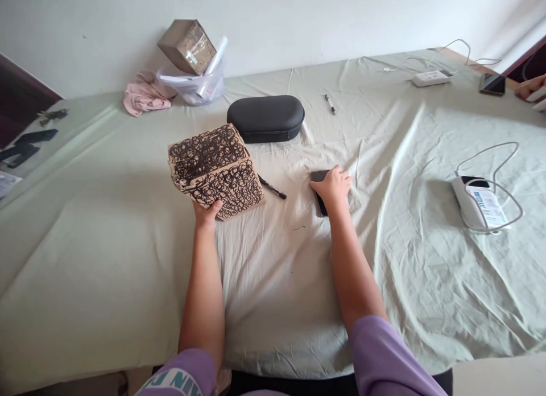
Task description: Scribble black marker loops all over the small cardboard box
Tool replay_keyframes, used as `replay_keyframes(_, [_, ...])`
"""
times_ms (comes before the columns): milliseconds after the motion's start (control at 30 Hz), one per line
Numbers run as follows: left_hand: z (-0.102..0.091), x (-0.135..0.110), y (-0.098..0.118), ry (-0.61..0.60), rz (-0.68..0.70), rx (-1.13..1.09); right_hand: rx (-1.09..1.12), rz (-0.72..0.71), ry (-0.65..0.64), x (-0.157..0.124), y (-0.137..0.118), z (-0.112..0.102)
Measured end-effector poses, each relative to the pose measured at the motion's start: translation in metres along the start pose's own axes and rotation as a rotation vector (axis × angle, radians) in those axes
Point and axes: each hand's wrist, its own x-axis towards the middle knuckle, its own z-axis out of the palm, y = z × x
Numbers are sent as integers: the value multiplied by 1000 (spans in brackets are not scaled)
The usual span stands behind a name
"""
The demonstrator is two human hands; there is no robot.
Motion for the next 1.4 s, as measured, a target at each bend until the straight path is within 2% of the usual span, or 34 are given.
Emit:
replay_keyframes(167, [10,5,7,3,57,-11,38,54,-42,-7,-7,-13])
replay_keyframes(333, [13,8,10,17,111,3,55,106,-19,-15,-14,-18])
replay_keyframes(800, [14,15,8,31,112,10,-11,36,-8,-8,-12,-8])
replay_keyframes(967, [16,18,7,53,128,18,40,81,5,-6,-14,-6])
replay_keyframes(1400, [16,22,6,51,132,-8,29,54,2,-9,-16,-6])
